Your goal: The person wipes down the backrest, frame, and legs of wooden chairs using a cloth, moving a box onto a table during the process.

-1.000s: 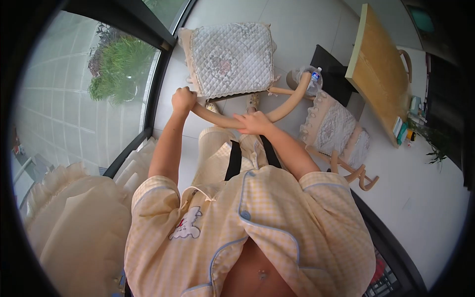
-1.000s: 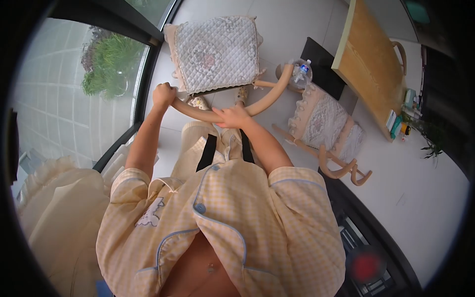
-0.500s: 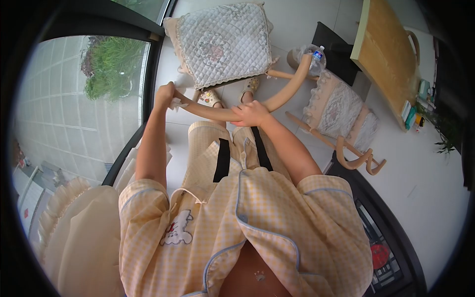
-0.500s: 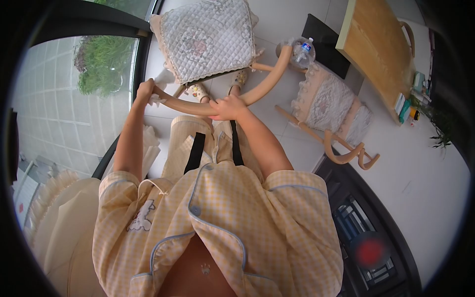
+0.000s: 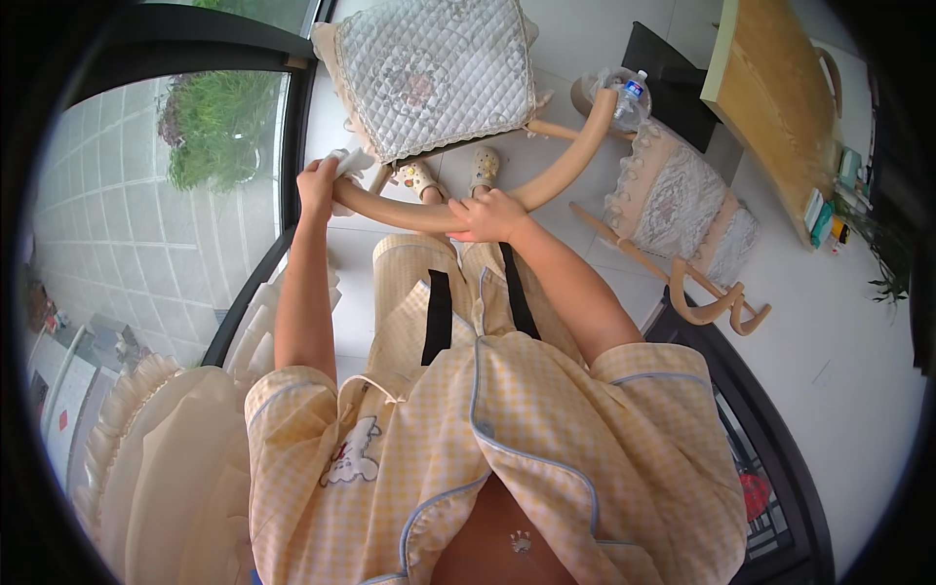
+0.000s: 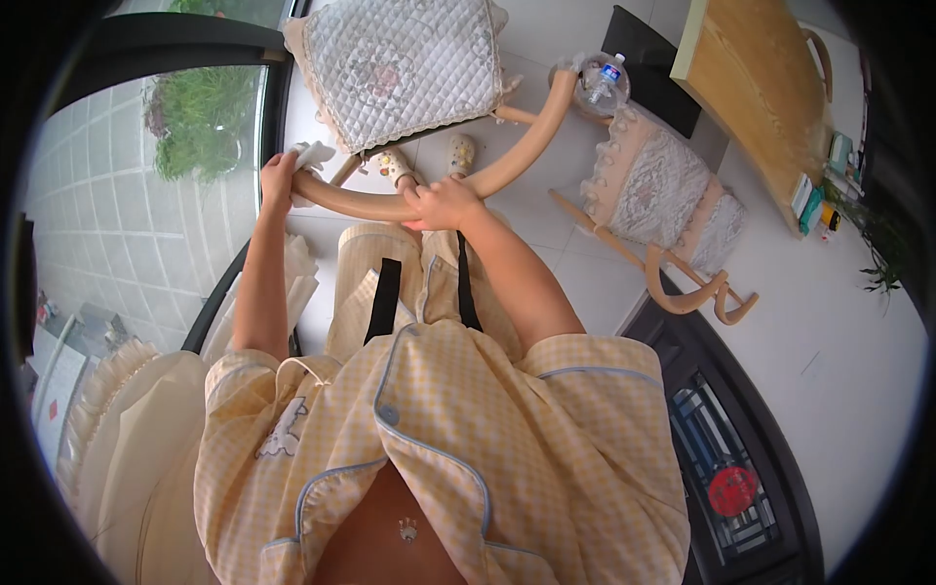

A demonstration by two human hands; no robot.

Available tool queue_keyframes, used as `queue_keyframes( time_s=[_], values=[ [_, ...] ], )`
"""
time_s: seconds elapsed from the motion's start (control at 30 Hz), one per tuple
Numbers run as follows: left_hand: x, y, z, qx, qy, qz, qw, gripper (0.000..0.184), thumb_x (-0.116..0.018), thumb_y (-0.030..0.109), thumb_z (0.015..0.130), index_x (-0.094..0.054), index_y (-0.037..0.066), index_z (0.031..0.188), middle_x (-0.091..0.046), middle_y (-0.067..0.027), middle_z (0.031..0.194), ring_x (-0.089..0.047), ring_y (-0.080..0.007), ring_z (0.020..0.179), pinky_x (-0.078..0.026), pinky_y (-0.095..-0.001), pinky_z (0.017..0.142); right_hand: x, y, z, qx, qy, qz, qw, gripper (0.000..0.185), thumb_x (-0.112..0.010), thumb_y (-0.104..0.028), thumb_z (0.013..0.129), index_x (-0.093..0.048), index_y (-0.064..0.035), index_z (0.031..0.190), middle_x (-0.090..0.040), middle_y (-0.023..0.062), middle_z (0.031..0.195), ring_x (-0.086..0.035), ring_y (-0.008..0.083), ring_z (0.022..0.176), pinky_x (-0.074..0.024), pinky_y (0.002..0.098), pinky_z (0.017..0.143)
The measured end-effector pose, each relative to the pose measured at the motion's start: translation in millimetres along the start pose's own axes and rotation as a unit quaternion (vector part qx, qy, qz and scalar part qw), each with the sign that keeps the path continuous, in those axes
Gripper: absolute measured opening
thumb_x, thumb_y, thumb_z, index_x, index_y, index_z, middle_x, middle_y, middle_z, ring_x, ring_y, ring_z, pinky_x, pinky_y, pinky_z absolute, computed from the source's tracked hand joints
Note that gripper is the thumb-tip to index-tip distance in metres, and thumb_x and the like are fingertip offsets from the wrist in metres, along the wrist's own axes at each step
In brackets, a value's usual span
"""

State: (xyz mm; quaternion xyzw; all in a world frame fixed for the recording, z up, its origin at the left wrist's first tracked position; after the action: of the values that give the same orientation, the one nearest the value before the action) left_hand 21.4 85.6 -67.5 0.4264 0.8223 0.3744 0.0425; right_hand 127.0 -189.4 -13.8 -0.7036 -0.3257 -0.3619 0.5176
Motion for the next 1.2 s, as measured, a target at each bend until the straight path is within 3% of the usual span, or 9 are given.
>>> queue_keyframes(
  time_s=[0.17,0.33,0.4,0.47,0.73,0.77,0.8,0.93,1.2],
  values=[
    [-9,43,-14,-0.051,0.096,0.446,0.889,0.032,-0.048,0.029,0.077,-0.065,0.002,0.083,-0.061,-0.0212,0.082,-0.059,-0.0365,0.08,-0.047,-0.0389,0.073,12,-3,2,0.018,0.028,-0.023,0.999,0.046,-0.063,-0.048,0.064,-0.056,-0.0075,0.085,-0.056,0.0046,0.059,-0.056,0.0248,0.054,-0.0478,0.0331,0.045],
    [-22,52,-37,-0.071,0.126,0.496,0.856,0.031,-0.047,0.029,0.083,-0.063,0.003,0.082,-0.062,-0.0168,0.084,-0.059,-0.0361,0.081,-0.047,-0.0406,0.068,12,-2,3,0.02,0.018,-0.021,0.999,0.045,-0.064,-0.048,0.064,-0.055,-0.0079,0.084,-0.056,0.0045,0.058,-0.056,0.0254,0.052,-0.0479,0.0339,0.046],
    [-28,52,-52,-0.226,0.192,0.484,0.823,0.026,-0.052,0.026,0.081,-0.063,0.003,0.078,-0.061,-0.0127,0.086,-0.056,-0.0325,0.088,-0.047,-0.0359,0.071,8,-2,1,0.015,0.014,-0.016,1.0,0.045,-0.063,-0.049,0.065,-0.055,-0.0081,0.083,-0.056,0.0054,0.058,-0.057,0.0267,0.051,-0.0483,0.0354,0.048],
    [-40,42,-62,-0.367,0.202,0.506,0.754,0.02,-0.057,0.023,0.077,-0.064,0.005,0.072,-0.061,-0.0084,0.084,-0.051,-0.0295,0.097,-0.031,-0.0485,0.092,10,-4,2,0.012,0.003,-0.004,1.0,0.046,-0.062,-0.051,0.066,-0.055,-0.0084,0.082,-0.057,0.0068,0.06,-0.058,0.0279,0.052,-0.0487,0.0373,0.051],
    [-130,8,-159,-0.365,0.066,0.29,0.882,0.02,-0.05,0.02,0.084,-0.065,0.007,0.089,-0.062,-0.0081,0.08,-0.057,-0.0216,0.089,-0.023,-0.044,0.098,26,-4,12,0.004,-0.149,0.023,0.989,0.043,-0.055,-0.049,0.072,-0.059,-0.0095,0.087,-0.063,0.0109,0.081,-0.062,0.0274,0.069,-0.0501,0.0397,0.062],
    [-138,6,-165,-0.25,-0.014,0.233,0.94,0.022,-0.048,0.017,0.085,-0.062,0.007,0.099,-0.063,-0.0083,0.087,-0.057,-0.0223,0.088,-0.024,-0.0416,0.099,14,0,14,-0.001,-0.171,0.031,0.985,0.039,-0.052,-0.046,0.074,-0.059,-0.0114,0.089,-0.063,0.0096,0.084,-0.062,0.0263,0.07,-0.0501,0.0383,0.062],
    [-152,3,-177,-0.28,0.011,0.106,0.954,0.025,-0.047,0.013,0.085,-0.058,0.008,0.107,-0.058,-0.0112,0.107,-0.053,-0.0254,0.1,-0.025,-0.0383,0.1,6,2,14,-0.006,-0.194,0.04,0.98,0.035,-0.05,-0.043,0.075,-0.059,-0.0132,0.092,-0.063,0.0084,0.087,-0.062,0.0253,0.071,-0.0501,0.0368,0.063],
    [-174,3,-198,-0.369,0.049,0.158,0.915,0.034,-0.051,0.004,0.08,-0.054,0.01,0.113,-0.038,-0.0109,0.131,-0.036,-0.0325,0.119,-0.028,-0.0371,0.099,6,8,7,-0.025,-0.101,0.086,0.991,0.033,-0.049,-0.039,0.074,-0.058,-0.0161,0.097,-0.06,0.0043,0.099,-0.058,0.0207,0.089,-0.0463,0.0325,0.076],
    [-141,7,-174,-0.458,0.021,0.266,0.848,0.037,-0.052,-0.003,0.073,-0.054,0.007,0.109,-0.059,-0.0118,0.099,-0.055,-0.0305,0.09,-0.041,-0.039,0.084,58,18,0,0.007,-0.172,0.108,0.979,0.023,-0.049,-0.029,0.077,-0.062,-0.0189,0.093,-0.061,0.0074,0.096,-0.058,0.026,0.086,-0.0465,0.0364,0.072]
  ],
)
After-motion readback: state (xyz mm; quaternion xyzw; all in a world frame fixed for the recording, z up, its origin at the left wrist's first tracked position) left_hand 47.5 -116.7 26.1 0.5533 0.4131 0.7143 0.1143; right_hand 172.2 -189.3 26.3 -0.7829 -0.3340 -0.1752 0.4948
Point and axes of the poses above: each hand's wrist, its own z-axis towards the middle knuckle, its own x-axis out of the back of the hand, y = z × x, the point moved 4 cm from there along z, towards the middle knuckle
